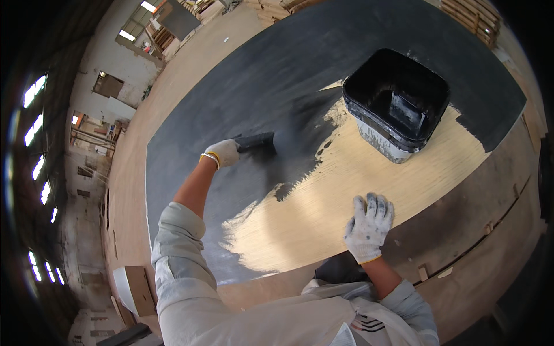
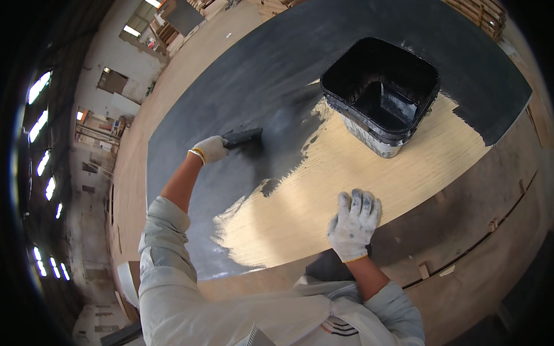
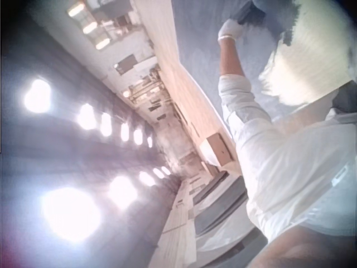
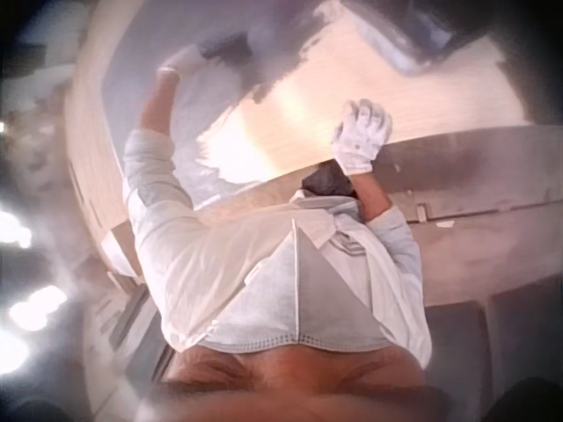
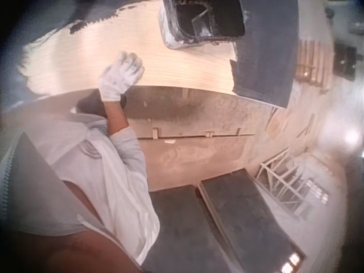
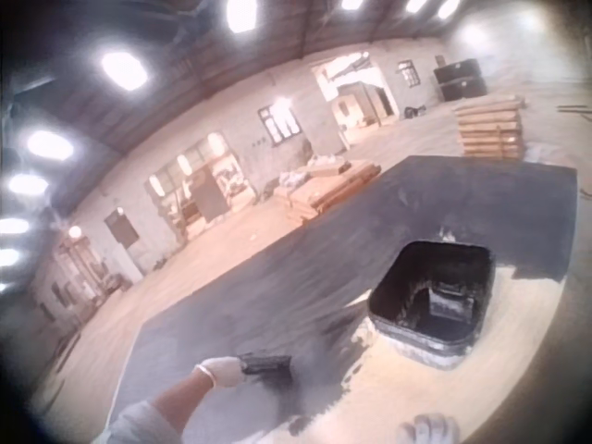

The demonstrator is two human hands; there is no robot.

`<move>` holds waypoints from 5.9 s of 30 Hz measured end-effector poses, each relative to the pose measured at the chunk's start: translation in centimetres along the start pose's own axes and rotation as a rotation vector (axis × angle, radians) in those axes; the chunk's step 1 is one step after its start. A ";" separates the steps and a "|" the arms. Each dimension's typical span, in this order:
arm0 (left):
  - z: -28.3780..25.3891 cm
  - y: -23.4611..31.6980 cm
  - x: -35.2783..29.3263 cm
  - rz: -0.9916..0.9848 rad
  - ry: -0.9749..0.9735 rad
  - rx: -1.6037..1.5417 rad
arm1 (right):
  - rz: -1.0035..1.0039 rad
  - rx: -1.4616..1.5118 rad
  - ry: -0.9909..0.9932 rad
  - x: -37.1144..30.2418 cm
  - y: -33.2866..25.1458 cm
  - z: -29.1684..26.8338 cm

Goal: The person applies black paint to a large wooden board using a brush. They repeatedly dip the brush into a paint container and spread the paint across the surface, covering the edges and center areas.

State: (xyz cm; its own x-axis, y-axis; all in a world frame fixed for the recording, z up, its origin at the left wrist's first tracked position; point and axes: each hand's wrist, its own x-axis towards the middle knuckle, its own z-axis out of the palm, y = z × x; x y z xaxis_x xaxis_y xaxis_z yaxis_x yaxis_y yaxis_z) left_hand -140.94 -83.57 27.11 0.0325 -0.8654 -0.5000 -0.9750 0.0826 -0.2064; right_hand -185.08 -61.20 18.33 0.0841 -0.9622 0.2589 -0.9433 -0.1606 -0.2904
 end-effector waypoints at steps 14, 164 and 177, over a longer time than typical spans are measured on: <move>-4.7 16.8 -1.2 0.131 0.101 0.064 | -0.067 0.008 0.021 0.6 0.4 -0.7; 30.2 56.6 -34.9 -0.987 0.800 -2.455 | -0.276 0.139 -0.492 17.5 37.7 -16.2; 37.0 50.8 -41.0 -1.094 0.915 -2.404 | -0.531 -0.128 -0.535 5.0 11.0 -8.3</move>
State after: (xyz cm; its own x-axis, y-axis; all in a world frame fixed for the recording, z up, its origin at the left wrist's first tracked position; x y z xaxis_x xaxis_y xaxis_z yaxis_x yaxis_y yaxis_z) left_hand -183.70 -25.61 6.02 0.7977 -0.2161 -0.5630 0.5818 0.0304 0.8127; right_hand -197.66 -65.98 24.08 0.6504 -0.7432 -0.1571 -0.7596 -0.6363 -0.1344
